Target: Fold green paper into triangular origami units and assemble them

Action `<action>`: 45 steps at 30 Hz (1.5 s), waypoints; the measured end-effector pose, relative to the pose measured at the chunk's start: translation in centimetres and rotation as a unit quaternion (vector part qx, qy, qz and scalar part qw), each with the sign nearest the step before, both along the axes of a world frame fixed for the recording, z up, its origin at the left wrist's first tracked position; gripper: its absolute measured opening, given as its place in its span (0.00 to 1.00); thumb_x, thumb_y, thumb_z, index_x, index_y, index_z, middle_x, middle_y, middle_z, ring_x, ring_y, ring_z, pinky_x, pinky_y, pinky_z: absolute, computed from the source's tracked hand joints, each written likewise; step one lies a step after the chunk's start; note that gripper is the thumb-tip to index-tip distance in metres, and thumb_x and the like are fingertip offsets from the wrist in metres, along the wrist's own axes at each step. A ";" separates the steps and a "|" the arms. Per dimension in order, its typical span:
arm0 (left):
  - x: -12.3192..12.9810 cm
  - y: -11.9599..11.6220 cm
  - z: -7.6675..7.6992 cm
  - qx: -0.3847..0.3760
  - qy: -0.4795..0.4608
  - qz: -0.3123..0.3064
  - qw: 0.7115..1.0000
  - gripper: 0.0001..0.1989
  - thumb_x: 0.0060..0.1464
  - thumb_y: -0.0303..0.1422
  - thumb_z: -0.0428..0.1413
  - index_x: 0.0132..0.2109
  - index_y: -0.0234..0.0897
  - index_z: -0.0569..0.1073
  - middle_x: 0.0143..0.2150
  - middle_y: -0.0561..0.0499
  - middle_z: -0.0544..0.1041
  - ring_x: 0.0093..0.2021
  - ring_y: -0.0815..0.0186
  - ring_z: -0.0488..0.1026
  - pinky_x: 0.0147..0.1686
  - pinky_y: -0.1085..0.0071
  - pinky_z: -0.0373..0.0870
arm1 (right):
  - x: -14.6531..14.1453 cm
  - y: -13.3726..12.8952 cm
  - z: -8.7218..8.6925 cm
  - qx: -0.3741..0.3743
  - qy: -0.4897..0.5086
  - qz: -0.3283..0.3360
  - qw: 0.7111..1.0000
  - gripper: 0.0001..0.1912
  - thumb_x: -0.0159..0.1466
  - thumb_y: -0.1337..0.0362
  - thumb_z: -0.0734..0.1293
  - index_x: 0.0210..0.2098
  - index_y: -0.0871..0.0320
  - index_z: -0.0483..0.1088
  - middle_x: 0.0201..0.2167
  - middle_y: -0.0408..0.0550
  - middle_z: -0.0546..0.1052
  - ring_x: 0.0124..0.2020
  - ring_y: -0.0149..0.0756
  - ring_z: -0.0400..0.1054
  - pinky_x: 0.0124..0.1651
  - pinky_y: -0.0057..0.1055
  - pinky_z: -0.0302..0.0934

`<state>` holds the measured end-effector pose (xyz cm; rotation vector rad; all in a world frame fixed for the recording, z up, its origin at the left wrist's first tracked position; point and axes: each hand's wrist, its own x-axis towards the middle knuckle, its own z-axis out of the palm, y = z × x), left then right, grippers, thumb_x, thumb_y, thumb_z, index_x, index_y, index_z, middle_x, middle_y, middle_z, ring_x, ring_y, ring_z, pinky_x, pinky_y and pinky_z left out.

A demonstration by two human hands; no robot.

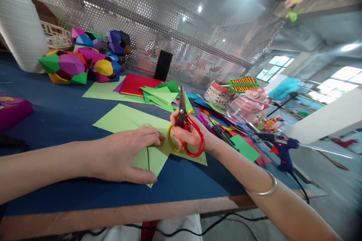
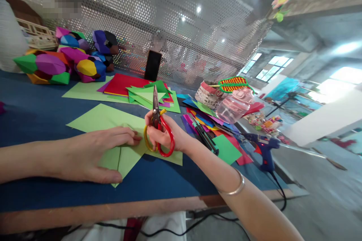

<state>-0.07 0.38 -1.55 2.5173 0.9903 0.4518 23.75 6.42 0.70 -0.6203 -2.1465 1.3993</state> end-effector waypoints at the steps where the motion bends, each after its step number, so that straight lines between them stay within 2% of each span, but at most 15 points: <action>1: 0.0 0.0 0.0 0.002 -0.001 -0.001 1.000 0.31 0.52 0.49 0.63 0.57 0.36 0.68 0.62 0.41 0.69 0.61 0.48 0.69 0.56 0.57 0.70 | 0.0 0.0 0.0 -0.001 0.000 0.000 1.000 0.07 0.70 0.60 0.63 0.42 0.52 0.59 0.18 0.33 0.68 0.19 0.30 0.64 0.26 0.27 0.60; 6: 0.0 -0.1 0.0 0.004 -0.001 -0.003 1.000 0.31 0.53 0.49 0.62 0.58 0.37 0.68 0.63 0.41 0.69 0.62 0.48 0.68 0.59 0.57 0.68 | 0.4 0.9 -0.2 0.006 -0.007 -0.012 1.000 0.05 0.69 0.62 0.63 0.42 0.53 0.59 0.17 0.32 0.68 0.18 0.30 0.64 0.26 0.28 0.61; 12: -0.1 -0.1 0.2 0.000 -0.006 -0.007 1.000 0.32 0.53 0.47 0.63 0.60 0.38 0.67 0.66 0.42 0.67 0.65 0.51 0.65 0.62 0.59 0.66 | 1.5 2.1 -0.9 0.025 0.011 -0.055 0.998 0.08 0.69 0.59 0.64 0.42 0.53 0.59 0.16 0.32 0.69 0.16 0.30 0.64 0.24 0.28 0.60; 17: -0.1 -0.3 0.7 -0.004 0.006 0.000 1.000 0.32 0.51 0.48 0.64 0.58 0.36 0.70 0.62 0.42 0.70 0.62 0.49 0.69 0.59 0.58 0.68 | 0.7 0.2 -0.8 0.039 0.066 -0.122 0.990 0.08 0.70 0.59 0.65 0.41 0.53 0.61 0.17 0.32 0.68 0.18 0.28 0.63 0.25 0.26 0.59; 20: -0.2 -0.1 1.0 -0.016 0.001 -0.006 1.000 0.30 0.52 0.46 0.64 0.58 0.37 0.70 0.60 0.44 0.72 0.59 0.51 0.71 0.59 0.60 0.68 | -0.2 -1.5 -0.5 0.023 0.087 -0.147 0.985 0.09 0.71 0.55 0.64 0.40 0.53 0.61 0.20 0.34 0.68 0.20 0.27 0.62 0.25 0.26 0.57; 23: -0.4 0.3 1.1 -0.033 -0.027 -0.027 0.999 0.21 0.59 0.37 0.60 0.57 0.38 0.71 0.58 0.46 0.73 0.58 0.57 0.72 0.60 0.64 0.66 | -1.0 -2.7 -0.3 0.002 0.070 -0.133 0.989 0.13 0.71 0.52 0.64 0.40 0.54 0.63 0.21 0.36 0.69 0.20 0.27 0.61 0.24 0.26 0.55; 25: -0.5 0.5 1.2 -0.039 -0.045 -0.039 0.997 0.15 0.61 0.32 0.57 0.55 0.39 0.72 0.54 0.47 0.74 0.55 0.59 0.74 0.57 0.66 0.68 | -1.2 -3.0 -0.4 -0.008 0.056 -0.116 0.992 0.13 0.70 0.52 0.65 0.40 0.55 0.63 0.21 0.36 0.69 0.19 0.27 0.60 0.23 0.26 0.55; 29: -0.4 0.7 1.4 -0.047 -0.053 -0.041 0.997 0.11 0.60 0.31 0.55 0.49 0.38 0.74 0.50 0.46 0.75 0.49 0.58 0.75 0.50 0.66 0.71 | -1.7 -3.6 -0.7 -0.046 0.027 -0.077 0.996 0.13 0.69 0.52 0.65 0.41 0.54 0.61 0.22 0.36 0.70 0.17 0.26 0.59 0.20 0.24 0.55; 31: -0.3 0.7 1.6 -0.049 -0.051 -0.041 0.997 0.12 0.58 0.29 0.55 0.49 0.39 0.75 0.51 0.46 0.75 0.51 0.56 0.75 0.53 0.65 0.71 | -2.1 -4.2 -0.8 -0.057 0.021 -0.057 0.996 0.13 0.69 0.52 0.65 0.41 0.54 0.61 0.22 0.36 0.70 0.18 0.26 0.59 0.20 0.23 0.55; 34: -0.3 0.7 1.6 -0.040 -0.047 -0.043 0.997 0.19 0.54 0.25 0.56 0.53 0.42 0.75 0.55 0.47 0.75 0.56 0.54 0.73 0.59 0.62 0.68 | -2.7 -5.2 -0.7 -0.069 0.019 -0.038 0.997 0.13 0.69 0.53 0.65 0.40 0.54 0.61 0.22 0.36 0.70 0.18 0.25 0.59 0.20 0.22 0.55; 37: -0.3 0.7 1.6 -0.044 -0.054 -0.058 0.996 0.23 0.53 0.20 0.52 0.54 0.42 0.73 0.55 0.49 0.75 0.57 0.56 0.73 0.59 0.66 0.68 | -3.3 -6.1 -0.5 -0.072 0.020 -0.032 0.997 0.12 0.70 0.53 0.64 0.39 0.54 0.60 0.22 0.36 0.69 0.18 0.25 0.59 0.20 0.22 0.54; 45: -0.2 0.7 1.6 -0.042 -0.046 -0.051 0.997 0.19 0.53 0.18 0.51 0.49 0.39 0.72 0.51 0.49 0.75 0.53 0.58 0.74 0.55 0.67 0.70 | -3.8 -6.4 -0.4 -0.076 0.027 -0.022 0.997 0.09 0.71 0.57 0.62 0.38 0.54 0.59 0.21 0.36 0.67 0.19 0.25 0.58 0.21 0.21 0.53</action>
